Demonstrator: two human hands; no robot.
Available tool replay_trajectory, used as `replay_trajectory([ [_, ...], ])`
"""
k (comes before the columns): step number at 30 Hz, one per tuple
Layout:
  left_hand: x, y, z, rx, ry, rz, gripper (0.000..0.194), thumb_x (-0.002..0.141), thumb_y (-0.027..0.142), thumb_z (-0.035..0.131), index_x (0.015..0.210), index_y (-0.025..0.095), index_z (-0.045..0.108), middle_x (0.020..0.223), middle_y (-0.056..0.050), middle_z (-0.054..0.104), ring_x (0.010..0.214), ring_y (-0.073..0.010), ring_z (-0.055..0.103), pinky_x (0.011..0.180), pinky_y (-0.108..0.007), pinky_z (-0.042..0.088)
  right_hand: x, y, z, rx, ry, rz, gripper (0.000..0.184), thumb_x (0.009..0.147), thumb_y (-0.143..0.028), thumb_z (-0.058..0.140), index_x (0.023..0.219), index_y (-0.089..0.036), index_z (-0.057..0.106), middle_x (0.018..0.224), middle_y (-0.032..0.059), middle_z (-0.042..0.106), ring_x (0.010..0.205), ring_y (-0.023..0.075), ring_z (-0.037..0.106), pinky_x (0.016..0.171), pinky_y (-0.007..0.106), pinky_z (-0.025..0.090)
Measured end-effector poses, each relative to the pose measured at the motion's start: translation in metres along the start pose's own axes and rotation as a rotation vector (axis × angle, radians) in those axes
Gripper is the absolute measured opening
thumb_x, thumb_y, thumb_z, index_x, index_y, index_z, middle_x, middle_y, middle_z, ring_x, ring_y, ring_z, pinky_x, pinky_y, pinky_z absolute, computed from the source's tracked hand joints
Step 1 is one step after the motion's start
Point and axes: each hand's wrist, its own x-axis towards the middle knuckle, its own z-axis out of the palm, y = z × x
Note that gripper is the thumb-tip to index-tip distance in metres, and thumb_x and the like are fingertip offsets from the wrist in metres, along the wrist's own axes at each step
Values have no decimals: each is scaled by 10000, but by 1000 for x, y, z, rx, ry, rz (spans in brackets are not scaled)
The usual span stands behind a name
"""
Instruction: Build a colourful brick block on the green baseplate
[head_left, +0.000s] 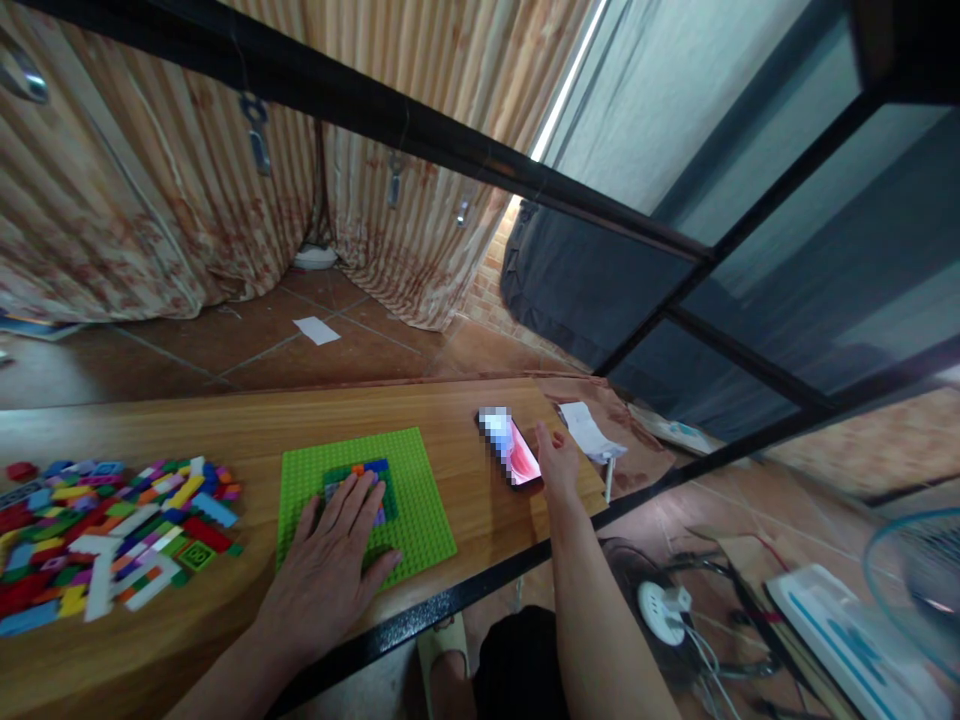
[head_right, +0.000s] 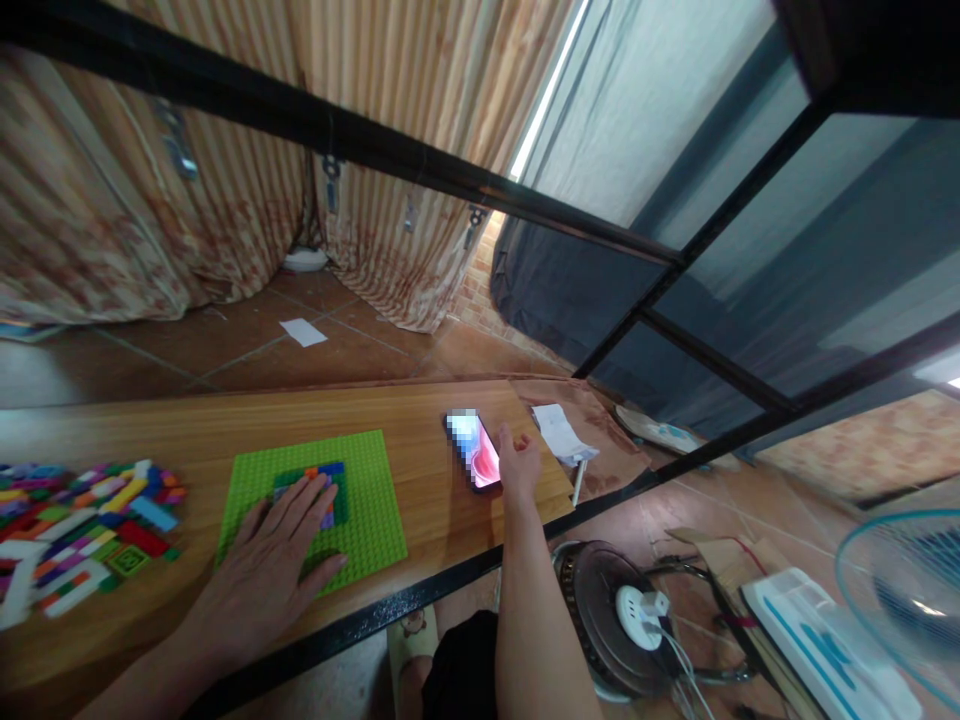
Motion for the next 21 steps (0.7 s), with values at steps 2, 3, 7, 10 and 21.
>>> replay_trajectory([
  [2,0,0,0,-4,1,1,664,909,538,404,1438,138,399,1525,-128,379,1408,-311,321,1097,-559,261,-1,-5,-2,7,60,62,607,907,-519,354,1300,-88,521,1071,187,670,998,309,646,840,408,503],
  [3,-1,0,1,-6,3,2,665,909,538,405,1439,137,398,1525,-128,380,1407,-311,321,1097,-559,261,-2,-10,-3,20,96,98,612,908,-519,350,1300,-76,511,1093,196,660,1006,310,642,851,410,499],
  [7,-1,0,3,-8,16,0,663,908,534,413,1444,145,388,1526,-126,379,1407,-309,322,1101,-556,247,-16,-44,-5,71,213,40,592,922,-471,360,1287,-18,467,1209,244,596,1118,296,578,951,382,444],
  [10,0,1,1,-18,21,-4,666,904,535,418,1449,154,377,1525,-127,381,1406,-308,324,1110,-550,234,-46,-83,3,93,227,-88,500,929,-442,405,1265,-83,494,1254,202,577,1171,261,528,1013,354,390],
  [21,-19,-16,28,-78,69,101,435,862,253,422,1268,219,572,1242,-91,642,1281,-310,466,1063,-493,370,-181,-173,63,218,-512,-816,164,870,-281,614,1022,-269,677,1154,26,656,1101,199,558,998,354,422],
])
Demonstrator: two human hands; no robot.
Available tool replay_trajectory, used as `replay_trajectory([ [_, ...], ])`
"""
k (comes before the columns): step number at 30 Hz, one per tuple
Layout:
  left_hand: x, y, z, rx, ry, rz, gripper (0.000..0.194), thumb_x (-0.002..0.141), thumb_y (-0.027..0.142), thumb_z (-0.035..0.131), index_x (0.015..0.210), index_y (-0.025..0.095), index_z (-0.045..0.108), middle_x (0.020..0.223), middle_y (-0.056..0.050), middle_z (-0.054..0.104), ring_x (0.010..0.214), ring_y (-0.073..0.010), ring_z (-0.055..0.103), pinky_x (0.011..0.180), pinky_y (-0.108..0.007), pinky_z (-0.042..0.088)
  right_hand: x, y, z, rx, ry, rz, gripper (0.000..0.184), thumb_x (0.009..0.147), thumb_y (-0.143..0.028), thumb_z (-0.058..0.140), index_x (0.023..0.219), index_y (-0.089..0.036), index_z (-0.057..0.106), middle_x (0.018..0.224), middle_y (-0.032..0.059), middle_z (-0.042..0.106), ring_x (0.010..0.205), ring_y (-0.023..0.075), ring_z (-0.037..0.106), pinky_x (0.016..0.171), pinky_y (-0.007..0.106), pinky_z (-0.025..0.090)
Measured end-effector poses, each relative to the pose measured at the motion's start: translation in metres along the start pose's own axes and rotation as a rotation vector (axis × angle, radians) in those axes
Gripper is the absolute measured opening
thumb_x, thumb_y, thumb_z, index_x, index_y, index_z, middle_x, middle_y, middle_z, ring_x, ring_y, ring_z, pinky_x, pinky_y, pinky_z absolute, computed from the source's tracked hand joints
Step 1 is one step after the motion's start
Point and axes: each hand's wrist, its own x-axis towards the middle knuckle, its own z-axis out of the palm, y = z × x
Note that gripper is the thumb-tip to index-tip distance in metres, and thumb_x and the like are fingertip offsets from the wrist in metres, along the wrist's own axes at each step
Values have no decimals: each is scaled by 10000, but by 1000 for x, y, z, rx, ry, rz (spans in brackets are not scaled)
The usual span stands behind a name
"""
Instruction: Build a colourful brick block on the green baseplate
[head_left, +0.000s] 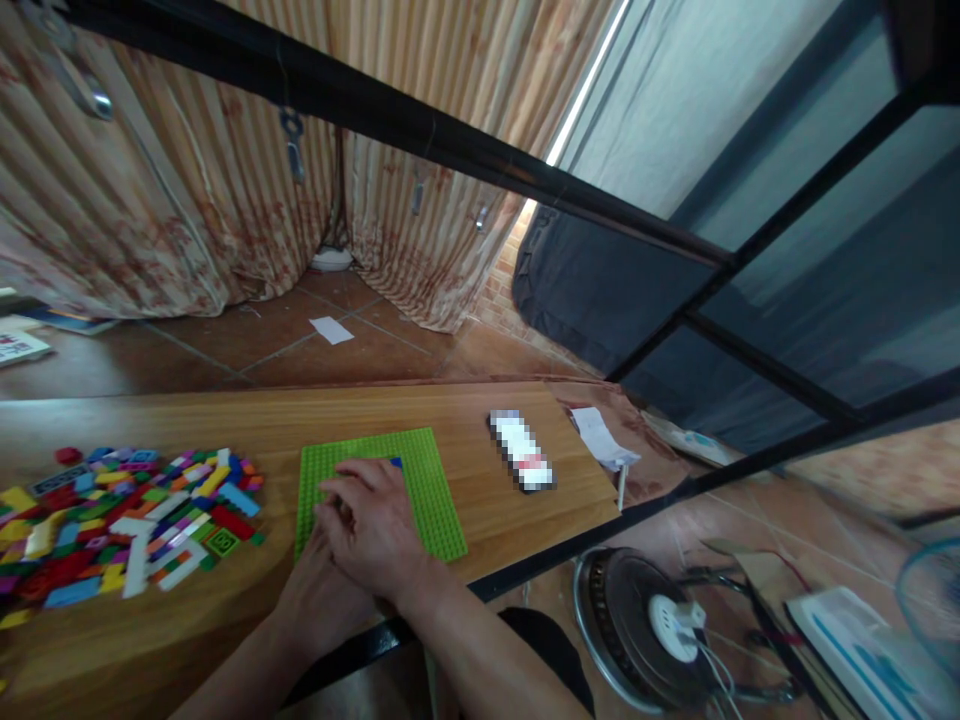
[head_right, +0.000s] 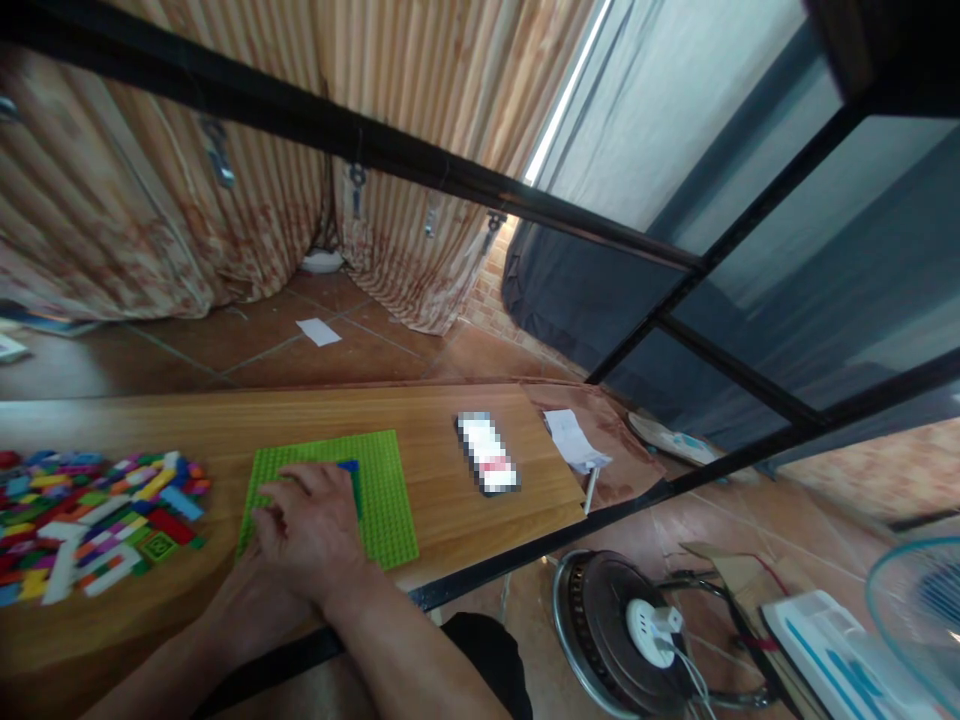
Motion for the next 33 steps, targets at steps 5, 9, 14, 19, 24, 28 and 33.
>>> replay_trajectory([
  [5,-6,-4,6,-16,40,37,404,868,252,434,1246,236,576,1274,-63,624,1346,-306,393,1103,-495,336,4,-1,6,27,-53,25,113,844,-237,642,940,-251,698,1063,22,687,1042,188,593,965,329,442],
  [9,-3,-3,-1,-35,16,23,446,869,235,433,1301,248,541,1342,-53,583,1357,-301,384,1117,-492,326,6,-2,7,15,-67,47,80,840,-217,641,895,-234,698,1020,24,705,1001,181,611,954,309,439],
  [14,4,2,-13,-37,20,41,489,882,266,454,1370,248,480,1365,-58,569,1347,-292,403,1116,-468,332,6,-4,6,-2,-103,58,75,853,-214,625,880,-228,693,983,14,720,976,174,623,962,313,426],
  [19,6,4,-14,-50,65,19,545,893,239,416,1437,227,393,1405,-71,532,1357,-275,392,1121,-452,326,6,-3,7,-14,-119,67,83,853,-199,616,855,-237,690,932,6,720,949,177,617,928,320,432],
  [24,-3,-2,1,-54,1,-2,465,884,274,432,1339,215,507,1352,-74,573,1349,-294,394,1102,-475,351,5,1,12,-15,-100,69,105,864,-224,596,828,-262,687,920,0,716,943,182,611,922,323,427],
  [28,-7,-3,6,-56,-65,-35,387,905,231,378,1224,219,598,1213,-46,660,1281,-285,469,1070,-462,389,5,1,13,-2,-96,63,112,870,-231,589,835,-253,694,925,8,713,937,185,610,934,331,422],
  [33,-6,-1,0,-60,-70,-28,427,906,288,411,1285,164,563,1261,-97,637,1281,-292,472,1067,-466,392,7,-1,11,2,-102,70,96,860,-195,610,841,-223,699,936,23,714,934,184,614,936,331,424],
])
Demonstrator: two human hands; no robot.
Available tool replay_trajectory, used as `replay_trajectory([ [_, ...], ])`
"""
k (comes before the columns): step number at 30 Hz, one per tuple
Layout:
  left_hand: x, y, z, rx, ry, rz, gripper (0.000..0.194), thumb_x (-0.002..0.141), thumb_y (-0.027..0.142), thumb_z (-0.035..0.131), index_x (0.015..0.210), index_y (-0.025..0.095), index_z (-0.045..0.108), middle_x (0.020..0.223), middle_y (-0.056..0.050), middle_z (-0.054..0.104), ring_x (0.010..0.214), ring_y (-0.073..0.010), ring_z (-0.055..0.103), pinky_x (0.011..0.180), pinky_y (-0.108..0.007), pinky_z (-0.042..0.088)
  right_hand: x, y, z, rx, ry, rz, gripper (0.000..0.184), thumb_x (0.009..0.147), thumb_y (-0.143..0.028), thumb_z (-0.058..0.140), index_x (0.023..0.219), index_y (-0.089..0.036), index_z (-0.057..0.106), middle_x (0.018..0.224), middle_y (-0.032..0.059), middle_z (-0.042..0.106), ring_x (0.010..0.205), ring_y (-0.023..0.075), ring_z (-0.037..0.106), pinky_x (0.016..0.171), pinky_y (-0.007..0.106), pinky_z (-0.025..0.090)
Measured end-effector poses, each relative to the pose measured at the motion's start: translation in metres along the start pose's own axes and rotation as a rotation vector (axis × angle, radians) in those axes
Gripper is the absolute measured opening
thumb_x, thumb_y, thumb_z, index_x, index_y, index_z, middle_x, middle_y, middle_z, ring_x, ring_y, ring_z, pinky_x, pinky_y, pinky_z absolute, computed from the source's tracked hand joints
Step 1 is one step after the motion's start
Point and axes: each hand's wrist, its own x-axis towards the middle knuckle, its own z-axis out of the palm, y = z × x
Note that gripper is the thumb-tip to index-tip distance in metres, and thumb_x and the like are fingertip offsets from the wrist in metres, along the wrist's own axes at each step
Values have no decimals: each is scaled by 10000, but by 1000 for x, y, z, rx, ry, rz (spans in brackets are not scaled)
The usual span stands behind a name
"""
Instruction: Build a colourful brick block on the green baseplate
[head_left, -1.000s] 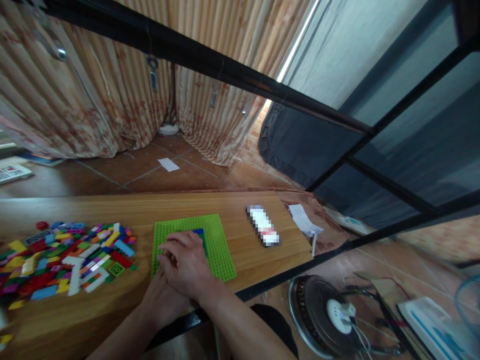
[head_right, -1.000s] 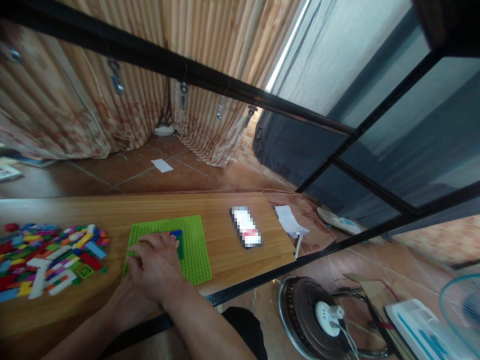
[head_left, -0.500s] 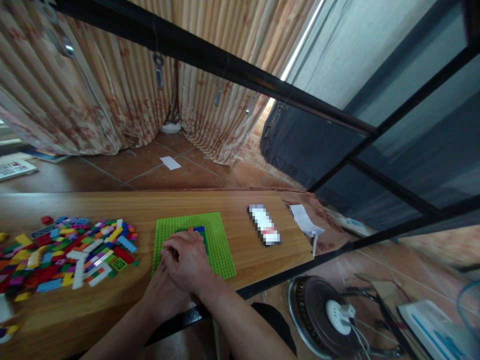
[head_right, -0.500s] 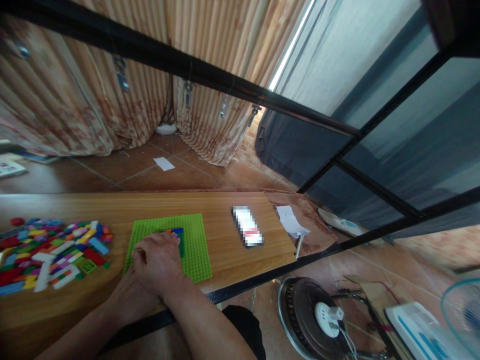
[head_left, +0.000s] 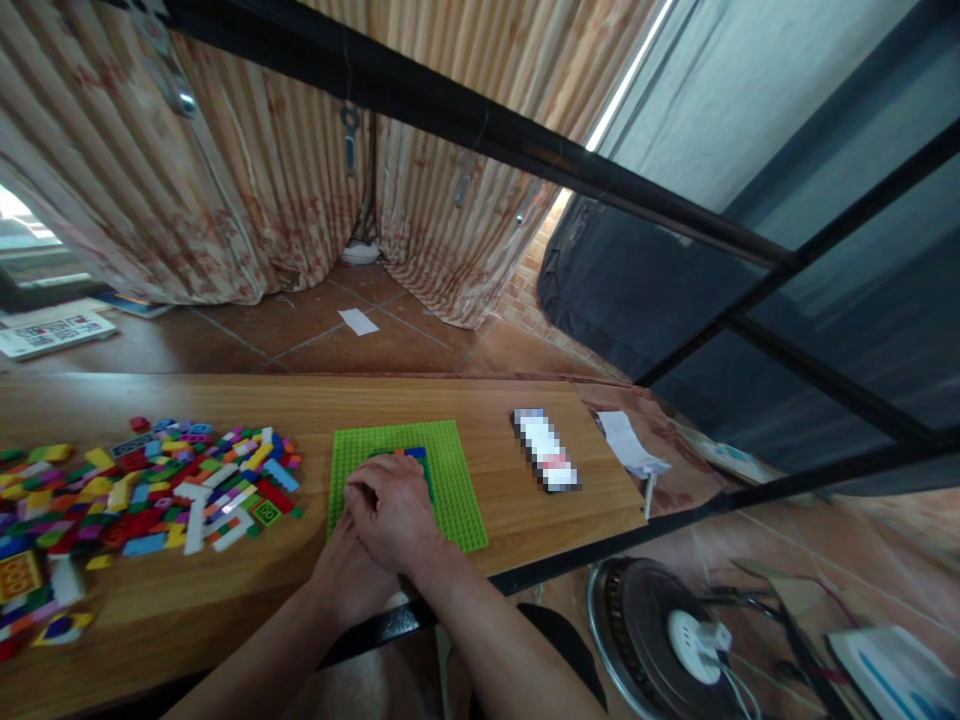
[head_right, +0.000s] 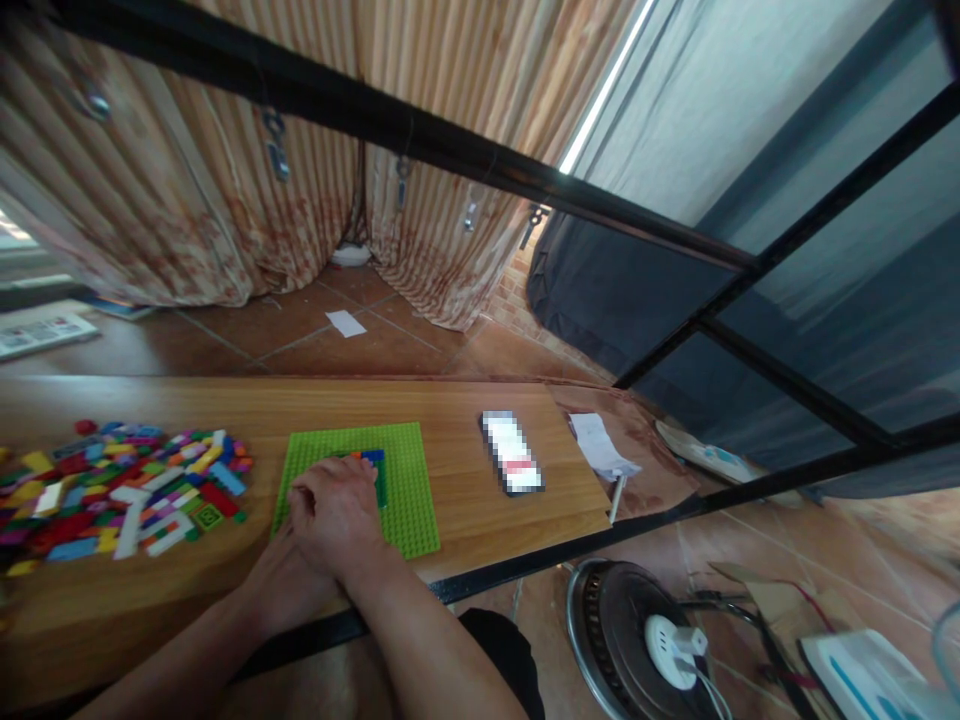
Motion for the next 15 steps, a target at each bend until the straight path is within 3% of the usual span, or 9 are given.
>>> replay_trajectory([
  [6,0,-1,1,4,20,-4,501,911,279,407,1400,186,457,1373,-94,561,1373,-276,369,1139,-470,288,0,1,0,-7,2,-27,96,860,-189,607,829,-218,693,918,23,713,925,183,615,925,331,429],
  [15,-3,-5,15,46,83,36,416,913,238,402,1299,167,541,1273,-86,632,1323,-266,428,1112,-449,321,-1,2,1,-8,-9,-11,108,876,-200,594,841,-212,695,939,20,709,932,169,597,944,330,406],
])
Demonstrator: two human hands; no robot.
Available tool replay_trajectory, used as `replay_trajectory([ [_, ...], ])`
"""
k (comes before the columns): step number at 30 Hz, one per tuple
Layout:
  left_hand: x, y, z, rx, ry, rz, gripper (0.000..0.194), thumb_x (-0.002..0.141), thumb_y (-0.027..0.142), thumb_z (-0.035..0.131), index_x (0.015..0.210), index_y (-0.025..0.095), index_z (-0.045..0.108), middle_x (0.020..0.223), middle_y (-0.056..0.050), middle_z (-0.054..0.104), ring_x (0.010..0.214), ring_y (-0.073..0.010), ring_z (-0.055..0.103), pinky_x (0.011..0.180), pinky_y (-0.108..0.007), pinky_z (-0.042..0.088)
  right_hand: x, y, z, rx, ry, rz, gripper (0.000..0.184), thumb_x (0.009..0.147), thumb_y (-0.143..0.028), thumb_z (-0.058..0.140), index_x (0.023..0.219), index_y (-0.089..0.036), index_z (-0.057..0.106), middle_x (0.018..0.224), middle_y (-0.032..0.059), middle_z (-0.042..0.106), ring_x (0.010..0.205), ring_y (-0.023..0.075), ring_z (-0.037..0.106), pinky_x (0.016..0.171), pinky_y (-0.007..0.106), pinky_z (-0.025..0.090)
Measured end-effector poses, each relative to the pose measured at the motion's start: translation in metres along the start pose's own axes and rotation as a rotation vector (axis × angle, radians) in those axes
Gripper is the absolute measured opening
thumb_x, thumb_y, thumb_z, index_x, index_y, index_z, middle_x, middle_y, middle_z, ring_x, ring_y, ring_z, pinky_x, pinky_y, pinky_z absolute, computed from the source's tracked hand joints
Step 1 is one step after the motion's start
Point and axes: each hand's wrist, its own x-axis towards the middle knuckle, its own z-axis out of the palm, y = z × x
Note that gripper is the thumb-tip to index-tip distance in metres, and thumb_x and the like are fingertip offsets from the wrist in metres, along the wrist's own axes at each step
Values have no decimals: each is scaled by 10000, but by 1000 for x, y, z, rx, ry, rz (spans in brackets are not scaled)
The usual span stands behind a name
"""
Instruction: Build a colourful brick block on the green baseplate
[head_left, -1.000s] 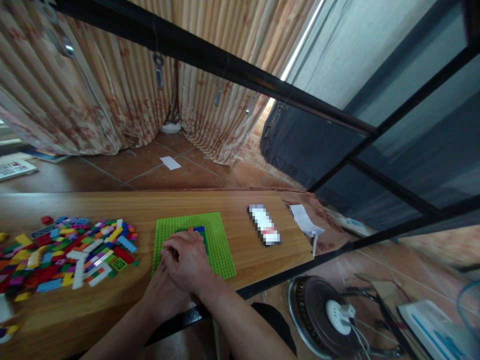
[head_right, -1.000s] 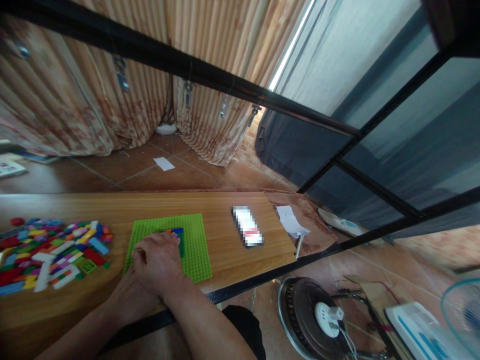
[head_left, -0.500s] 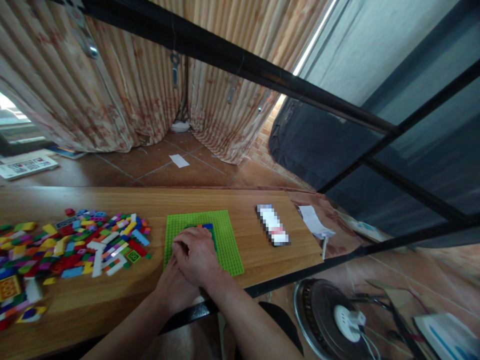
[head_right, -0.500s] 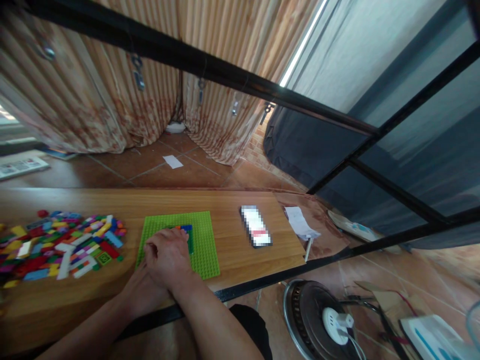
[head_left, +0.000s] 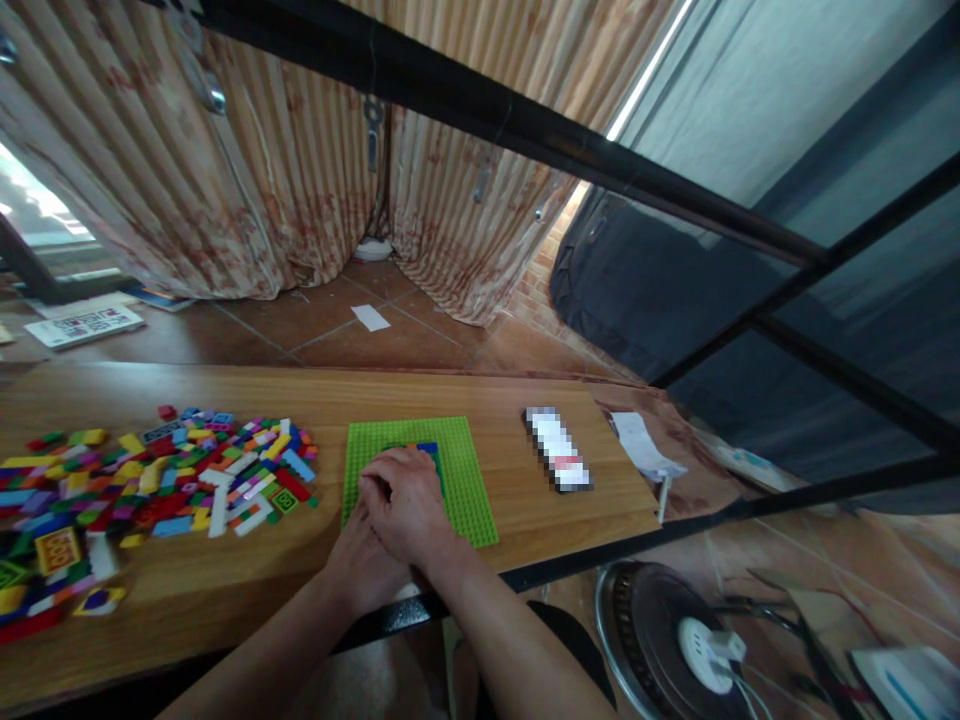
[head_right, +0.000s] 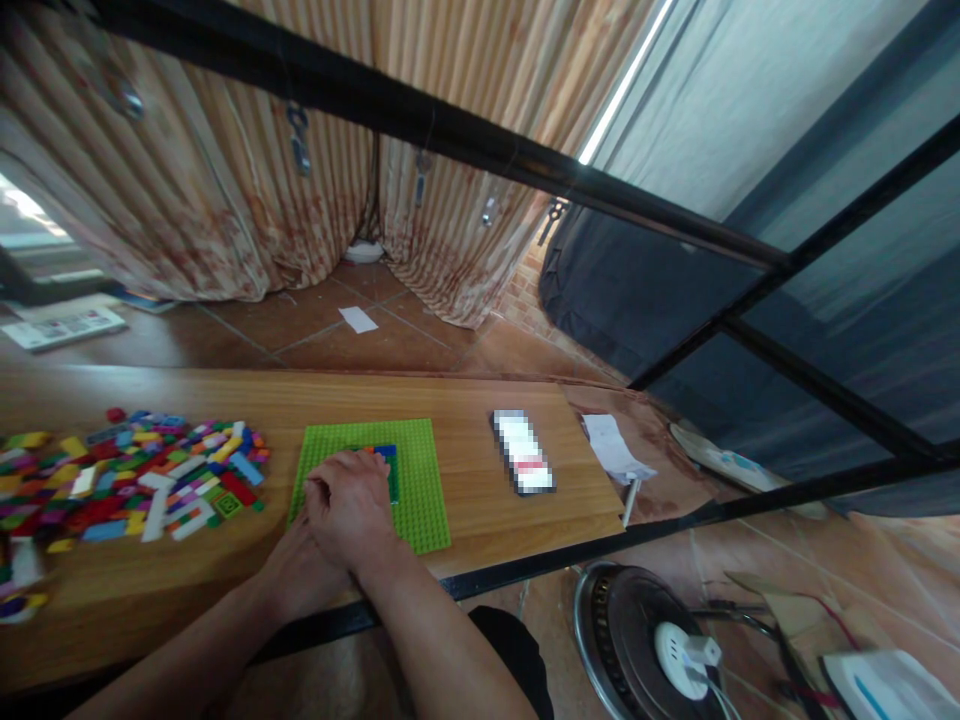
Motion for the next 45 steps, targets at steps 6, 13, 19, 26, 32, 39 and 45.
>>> replay_trajectory([
  [6,0,-1,3,-11,95,30,411,917,222,393,1309,181,511,1242,-78,639,1270,-257,475,1078,-433,362,0,1,1,-1,15,4,94,864,-190,616,829,-230,693,939,14,710,933,172,604,950,331,407],
  [13,-1,-2,5,-15,66,1,442,915,252,429,1348,178,472,1288,-88,610,1264,-264,481,1084,-439,361,0,0,1,-1,8,5,102,873,-196,607,836,-200,703,940,25,713,942,177,608,952,338,405],
  [19,-2,-2,4,-31,38,-10,423,912,257,413,1314,166,509,1267,-101,622,1243,-274,495,1060,-445,385,0,1,1,9,0,10,110,880,-194,599,840,-203,701,944,26,710,942,171,603,955,352,403],
  [26,-1,-3,4,-95,15,-25,460,903,242,413,1355,185,474,1307,-87,597,1268,-271,470,1079,-451,364,0,0,1,3,-2,12,104,873,-188,604,837,-204,700,939,25,710,941,174,605,949,348,404],
  [32,-3,-3,13,-70,121,-6,438,895,245,427,1326,192,486,1262,-86,616,1244,-281,482,1060,-467,373,0,1,1,-9,9,-8,112,876,-190,599,837,-195,703,932,30,708,934,173,604,939,329,403],
  [39,1,0,5,-27,150,31,459,917,204,401,1376,189,417,1251,-80,618,1271,-258,464,1037,-434,393,0,0,0,-13,-5,6,115,879,-195,593,845,-210,701,948,23,707,937,171,597,947,330,399],
  [45,0,0,5,-32,95,0,460,916,253,405,1371,190,427,1270,-87,613,1264,-263,477,1063,-447,374,0,0,1,-6,-2,10,108,874,-198,600,841,-212,702,949,21,706,938,171,594,952,329,395],
])
